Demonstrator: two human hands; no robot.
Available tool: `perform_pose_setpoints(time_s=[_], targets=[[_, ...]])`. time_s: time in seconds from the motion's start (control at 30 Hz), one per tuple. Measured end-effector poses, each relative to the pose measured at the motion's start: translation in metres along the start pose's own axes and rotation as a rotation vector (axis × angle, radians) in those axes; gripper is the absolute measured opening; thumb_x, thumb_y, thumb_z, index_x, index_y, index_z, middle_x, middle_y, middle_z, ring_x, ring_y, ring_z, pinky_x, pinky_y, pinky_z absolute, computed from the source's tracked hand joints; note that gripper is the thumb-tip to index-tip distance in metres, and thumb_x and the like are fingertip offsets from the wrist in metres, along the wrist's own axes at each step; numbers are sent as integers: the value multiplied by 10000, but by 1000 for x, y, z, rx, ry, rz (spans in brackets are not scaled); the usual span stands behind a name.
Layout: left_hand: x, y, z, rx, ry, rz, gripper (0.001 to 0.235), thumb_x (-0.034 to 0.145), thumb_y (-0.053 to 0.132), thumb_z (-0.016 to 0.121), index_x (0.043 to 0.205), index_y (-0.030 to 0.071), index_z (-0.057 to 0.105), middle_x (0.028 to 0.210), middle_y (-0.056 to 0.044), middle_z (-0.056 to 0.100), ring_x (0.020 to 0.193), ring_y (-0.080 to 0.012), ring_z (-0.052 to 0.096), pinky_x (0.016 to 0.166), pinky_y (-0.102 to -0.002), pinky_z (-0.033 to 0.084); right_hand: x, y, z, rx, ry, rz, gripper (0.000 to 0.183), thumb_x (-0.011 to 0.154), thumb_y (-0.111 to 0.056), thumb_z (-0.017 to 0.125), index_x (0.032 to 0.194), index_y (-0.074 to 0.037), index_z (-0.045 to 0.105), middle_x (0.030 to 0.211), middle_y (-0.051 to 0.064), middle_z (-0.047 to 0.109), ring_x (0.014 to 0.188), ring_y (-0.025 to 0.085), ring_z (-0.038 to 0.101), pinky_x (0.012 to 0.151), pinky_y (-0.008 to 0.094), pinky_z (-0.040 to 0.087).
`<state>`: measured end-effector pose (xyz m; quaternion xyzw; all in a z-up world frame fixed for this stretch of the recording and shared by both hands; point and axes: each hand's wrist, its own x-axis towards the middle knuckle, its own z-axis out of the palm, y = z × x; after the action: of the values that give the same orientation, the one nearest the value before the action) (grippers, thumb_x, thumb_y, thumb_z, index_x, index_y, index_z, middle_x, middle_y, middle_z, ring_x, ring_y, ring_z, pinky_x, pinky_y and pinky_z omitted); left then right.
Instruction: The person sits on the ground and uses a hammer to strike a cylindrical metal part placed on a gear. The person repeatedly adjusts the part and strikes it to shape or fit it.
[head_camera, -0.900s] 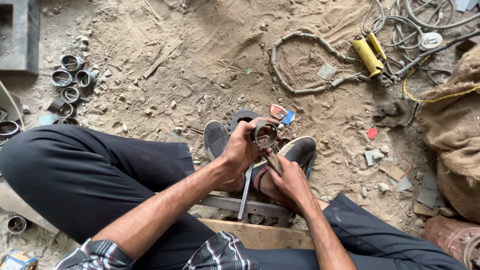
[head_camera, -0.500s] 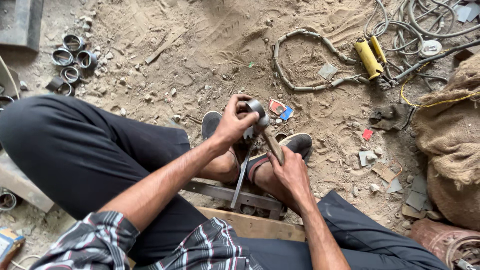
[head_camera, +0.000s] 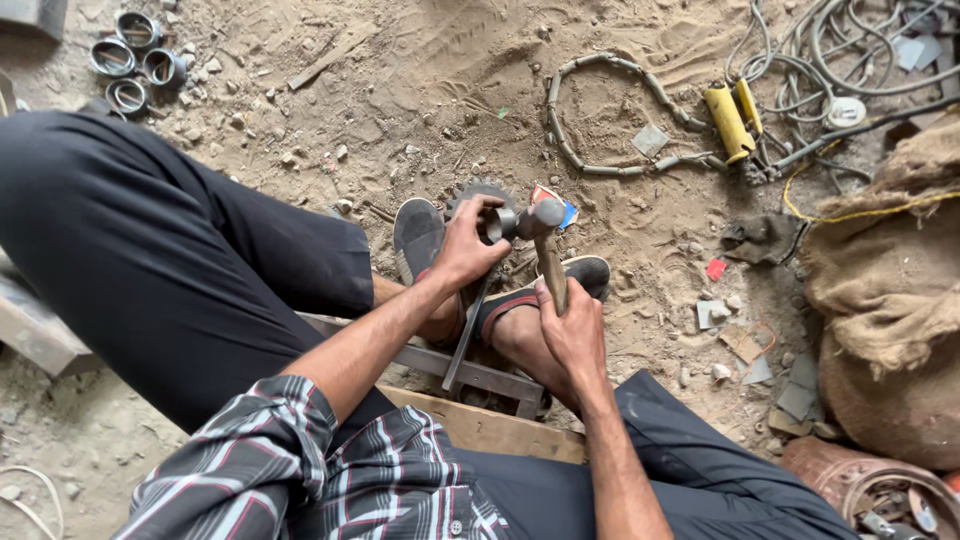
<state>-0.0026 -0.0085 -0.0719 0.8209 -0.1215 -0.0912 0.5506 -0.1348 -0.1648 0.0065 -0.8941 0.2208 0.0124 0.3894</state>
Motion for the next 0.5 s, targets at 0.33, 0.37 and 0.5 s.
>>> perform_pose_setpoints(time_s=[0.33,0.37,0.5], targets=[[11,-18,-5,-121,-100,-110,650,669,158,811,1297,94,652,1206,-118,743,1095,-216,734,983,-337,579,0,-5,-1,111,61,-121,415,1016,-398,650,807,-45,585,517,11,509,413,111,470,386,340,356],[11,-17,-7,-103,-88,-97,646,666,161,825,1290,97,667,1190,-121,753,1088,-209,735,982,-334,577,1,-6,-1,102,68,-151,418,1022,-394,653,812,-40,578,519,19,498,414,120,460,390,350,350],[8,-11,-13,-99,-84,-85,644,647,173,836,1274,122,700,1166,-109,775,1052,-186,740,959,-325,586,-2,-12,5,41,38,-155,371,1018,-401,620,885,-56,599,508,18,503,378,141,475,343,368,420]])
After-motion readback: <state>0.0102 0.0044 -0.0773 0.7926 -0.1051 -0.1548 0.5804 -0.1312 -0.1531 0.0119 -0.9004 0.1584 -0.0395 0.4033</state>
